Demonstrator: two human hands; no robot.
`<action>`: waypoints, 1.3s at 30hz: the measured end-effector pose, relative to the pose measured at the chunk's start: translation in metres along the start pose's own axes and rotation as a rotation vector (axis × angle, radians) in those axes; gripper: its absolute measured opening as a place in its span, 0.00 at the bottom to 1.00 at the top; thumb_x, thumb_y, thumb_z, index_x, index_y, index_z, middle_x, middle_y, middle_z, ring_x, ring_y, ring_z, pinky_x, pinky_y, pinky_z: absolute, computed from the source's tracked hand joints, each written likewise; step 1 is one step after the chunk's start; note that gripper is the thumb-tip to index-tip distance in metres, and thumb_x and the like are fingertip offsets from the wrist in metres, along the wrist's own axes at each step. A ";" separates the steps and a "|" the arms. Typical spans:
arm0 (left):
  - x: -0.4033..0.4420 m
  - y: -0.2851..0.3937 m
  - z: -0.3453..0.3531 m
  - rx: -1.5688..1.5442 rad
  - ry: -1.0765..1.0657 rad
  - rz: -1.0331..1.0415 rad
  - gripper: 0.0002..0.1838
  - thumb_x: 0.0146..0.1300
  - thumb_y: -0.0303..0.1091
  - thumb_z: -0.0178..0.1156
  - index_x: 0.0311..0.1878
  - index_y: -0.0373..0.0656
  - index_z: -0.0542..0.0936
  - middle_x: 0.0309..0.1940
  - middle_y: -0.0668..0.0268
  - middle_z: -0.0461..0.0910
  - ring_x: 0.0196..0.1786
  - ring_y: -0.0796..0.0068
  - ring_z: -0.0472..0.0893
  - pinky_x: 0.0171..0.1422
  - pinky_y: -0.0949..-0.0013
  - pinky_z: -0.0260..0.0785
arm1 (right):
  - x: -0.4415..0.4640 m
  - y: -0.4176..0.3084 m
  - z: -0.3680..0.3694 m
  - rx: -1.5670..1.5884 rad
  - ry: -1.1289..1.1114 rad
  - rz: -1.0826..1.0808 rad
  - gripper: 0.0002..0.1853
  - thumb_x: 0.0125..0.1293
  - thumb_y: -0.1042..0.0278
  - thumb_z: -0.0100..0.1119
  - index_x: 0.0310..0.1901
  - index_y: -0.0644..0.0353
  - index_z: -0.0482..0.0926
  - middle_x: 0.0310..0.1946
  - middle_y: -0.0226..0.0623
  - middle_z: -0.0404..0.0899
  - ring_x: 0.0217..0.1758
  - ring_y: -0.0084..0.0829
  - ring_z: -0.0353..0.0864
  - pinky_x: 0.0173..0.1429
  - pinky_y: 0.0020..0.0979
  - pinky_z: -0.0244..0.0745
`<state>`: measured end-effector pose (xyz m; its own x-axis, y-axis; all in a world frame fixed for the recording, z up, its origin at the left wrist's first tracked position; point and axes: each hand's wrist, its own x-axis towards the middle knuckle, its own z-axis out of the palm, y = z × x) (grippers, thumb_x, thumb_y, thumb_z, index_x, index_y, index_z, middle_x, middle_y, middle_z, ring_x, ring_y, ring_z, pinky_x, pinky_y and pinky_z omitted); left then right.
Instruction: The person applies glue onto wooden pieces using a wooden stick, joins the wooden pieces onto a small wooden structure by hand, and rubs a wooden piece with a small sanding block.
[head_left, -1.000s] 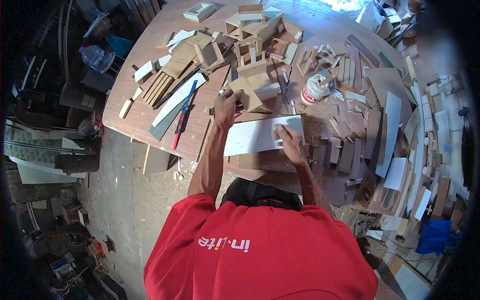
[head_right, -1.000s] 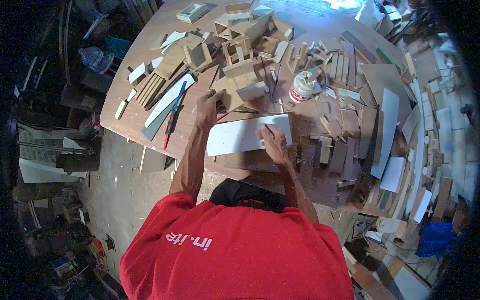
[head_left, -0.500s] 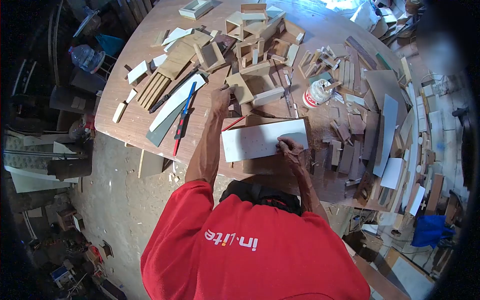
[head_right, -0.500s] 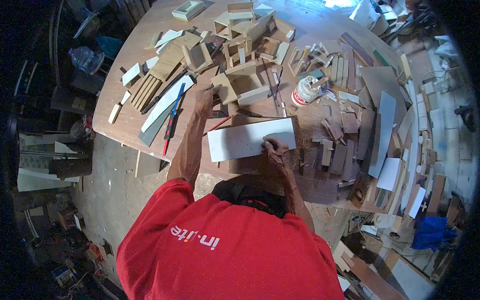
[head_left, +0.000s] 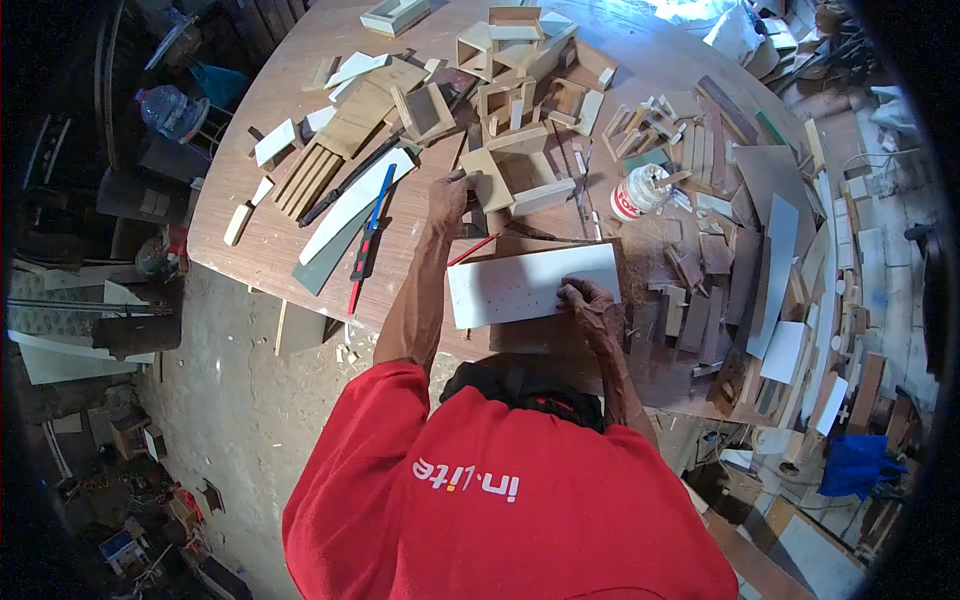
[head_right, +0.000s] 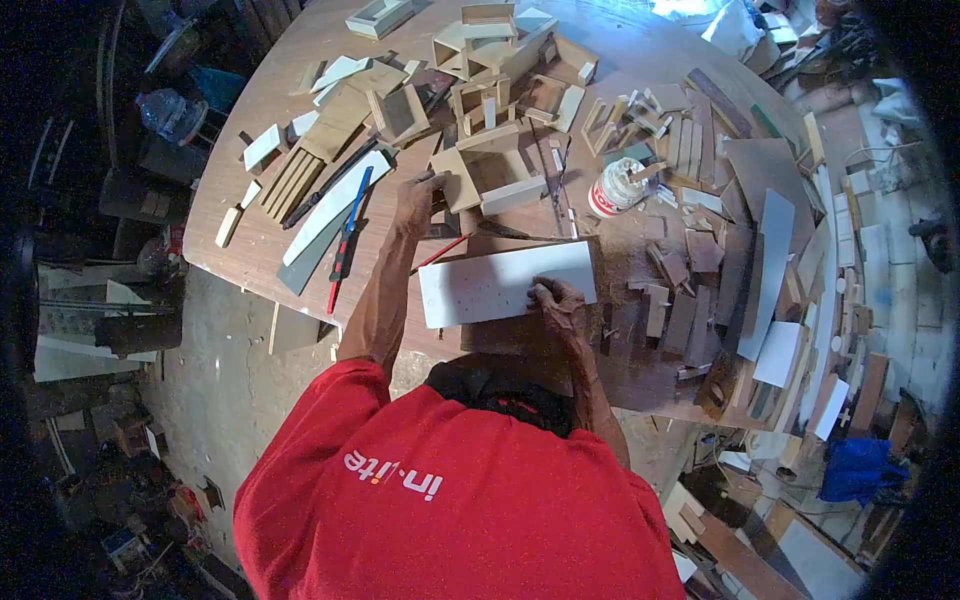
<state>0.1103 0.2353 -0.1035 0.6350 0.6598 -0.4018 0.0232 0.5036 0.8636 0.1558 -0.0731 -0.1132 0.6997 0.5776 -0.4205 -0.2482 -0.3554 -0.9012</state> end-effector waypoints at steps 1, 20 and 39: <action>0.000 0.000 0.000 -0.017 -0.002 -0.007 0.12 0.59 0.28 0.60 0.45 0.32 0.80 0.32 0.62 0.81 0.29 0.73 0.82 0.35 0.71 0.78 | 0.001 0.002 0.000 0.031 0.002 0.007 0.15 0.67 0.68 0.53 0.51 0.68 0.78 0.38 0.43 0.85 0.38 0.29 0.83 0.44 0.30 0.79; -0.007 -0.004 0.001 0.034 0.018 -0.015 0.13 0.61 0.29 0.59 0.46 0.31 0.80 0.33 0.62 0.82 0.30 0.74 0.82 0.33 0.72 0.76 | 0.000 -0.004 -0.002 0.056 -0.029 0.034 0.15 0.69 0.68 0.55 0.51 0.69 0.77 0.39 0.44 0.83 0.38 0.31 0.84 0.43 0.29 0.81; -0.119 -0.012 0.119 0.321 -0.434 0.003 0.16 0.65 0.33 0.59 0.52 0.35 0.79 0.39 0.63 0.82 0.36 0.74 0.81 0.37 0.71 0.77 | -0.013 -0.046 -0.021 0.277 0.091 -0.111 0.17 0.70 0.55 0.51 0.47 0.61 0.80 0.34 0.30 0.82 0.37 0.19 0.77 0.38 0.25 0.74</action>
<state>0.1259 0.0845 -0.0297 0.8946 0.3354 -0.2952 0.2125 0.2617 0.9415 0.1724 -0.0793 -0.0638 0.7866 0.5291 -0.3183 -0.3315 -0.0731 -0.9406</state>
